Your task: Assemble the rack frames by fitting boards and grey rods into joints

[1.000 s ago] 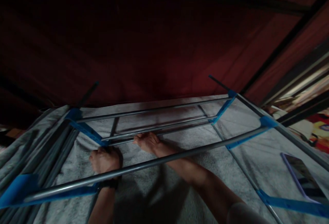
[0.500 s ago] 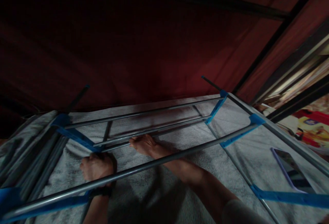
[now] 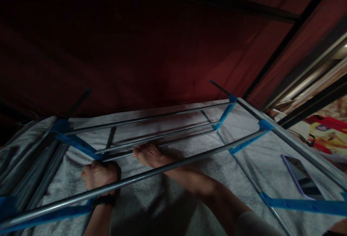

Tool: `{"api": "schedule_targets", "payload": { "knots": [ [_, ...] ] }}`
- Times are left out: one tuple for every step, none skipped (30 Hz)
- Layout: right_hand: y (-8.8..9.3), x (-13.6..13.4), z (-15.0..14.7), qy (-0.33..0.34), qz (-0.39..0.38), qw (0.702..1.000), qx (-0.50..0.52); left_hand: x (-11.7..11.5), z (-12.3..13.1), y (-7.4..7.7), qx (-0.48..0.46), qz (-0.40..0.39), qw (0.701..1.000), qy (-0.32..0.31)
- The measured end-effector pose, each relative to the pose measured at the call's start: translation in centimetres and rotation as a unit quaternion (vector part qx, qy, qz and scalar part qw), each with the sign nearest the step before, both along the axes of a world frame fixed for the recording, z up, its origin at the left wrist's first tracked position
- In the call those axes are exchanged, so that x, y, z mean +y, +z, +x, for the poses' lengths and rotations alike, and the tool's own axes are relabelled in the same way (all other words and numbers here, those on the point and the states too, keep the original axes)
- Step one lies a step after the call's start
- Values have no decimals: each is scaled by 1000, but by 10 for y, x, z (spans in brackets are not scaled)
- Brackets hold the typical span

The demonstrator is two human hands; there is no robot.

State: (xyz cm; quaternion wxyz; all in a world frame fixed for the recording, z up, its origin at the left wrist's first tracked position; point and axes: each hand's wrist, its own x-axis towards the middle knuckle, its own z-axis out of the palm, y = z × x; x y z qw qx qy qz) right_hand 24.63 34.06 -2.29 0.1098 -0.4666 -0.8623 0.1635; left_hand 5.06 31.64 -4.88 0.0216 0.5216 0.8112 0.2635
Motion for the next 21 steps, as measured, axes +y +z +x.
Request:
{"api": "schedule_targets", "payload": {
  "knots": [
    [1, -4, -2, 2, 3, 1000, 7, 0, 2, 0, 30, -8, 999, 23],
    [1, -8, -5, 3, 6, 1000, 12, 0, 4, 1, 59, -18, 997, 42],
    [2, -13, -6, 1, 8, 1000, 14, 0, 6, 1, 83, -27, 995, 53],
    [3, -19, -7, -9, 11, 1000, 12, 0, 7, 2, 98, -38, 993, 57],
    [2, -25, -6, -22, 13, 1000, 8, -1, 9, 3, 107, -47, 991, 60],
    [1, -31, -5, -34, 14, 999, 1, -1, 10, 4, 111, -55, 990, 61],
    [-2, -37, -2, -45, 14, 999, -6, -2, 12, 5, 111, -62, 990, 58],
    [-5, -43, 2, -54, 15, 998, -11, -3, 13, 7, 106, -64, 991, 56],
    [-8, -48, 7, -57, 18, 998, -13, -4, 14, 8, 98, -61, 992, 55],
    [-10, -52, 12, -61, 29, 998, -10, -5, 15, 9, 85, -56, 994, 51],
    [-12, -55, 18, -67, 44, 997, -2, -5, 16, 9, 70, -45, 995, 48],
    [-11, -57, 22, -72, 60, 996, 7, -5, 17, 9, 54, -34, 997, 52],
    [-8, -57, 26, -79, 80, 993, 17, -5, 17, 9, 35, -19, 998, 57],
    [-4, -56, 29, -81, 103, 991, 24, -5, 17, 8, 16, 0, 998, 59],
    [3, -54, 31, -80, 131, 988, 29, -5, 17, 7, -5, 22, 998, 59],
    [11, -51, 31, -80, 161, 983, 31, -6, 17, 6, -26, 49, 997, 54],
    [19, -47, 29, -77, 188, 979, 33, -6, 16, 5, -48, 78, 995, 44],
    [28, -42, 26, -71, 209, 975, 33, -7, 16, 3, -70, 108, 991, 33],
    [36, -36, 21, -61, 218, 973, 33, -7, 15, 2, -94, 137, 986, 20],
    [43, -30, 14, -48, 216, 975, 32, -7, 15, 2, -120, 167, 979, 10],
    [49, -24, 7, -30, 203, 978, 29, -7, 15, 1, -146, 196, 970, 5]
  ]
}}
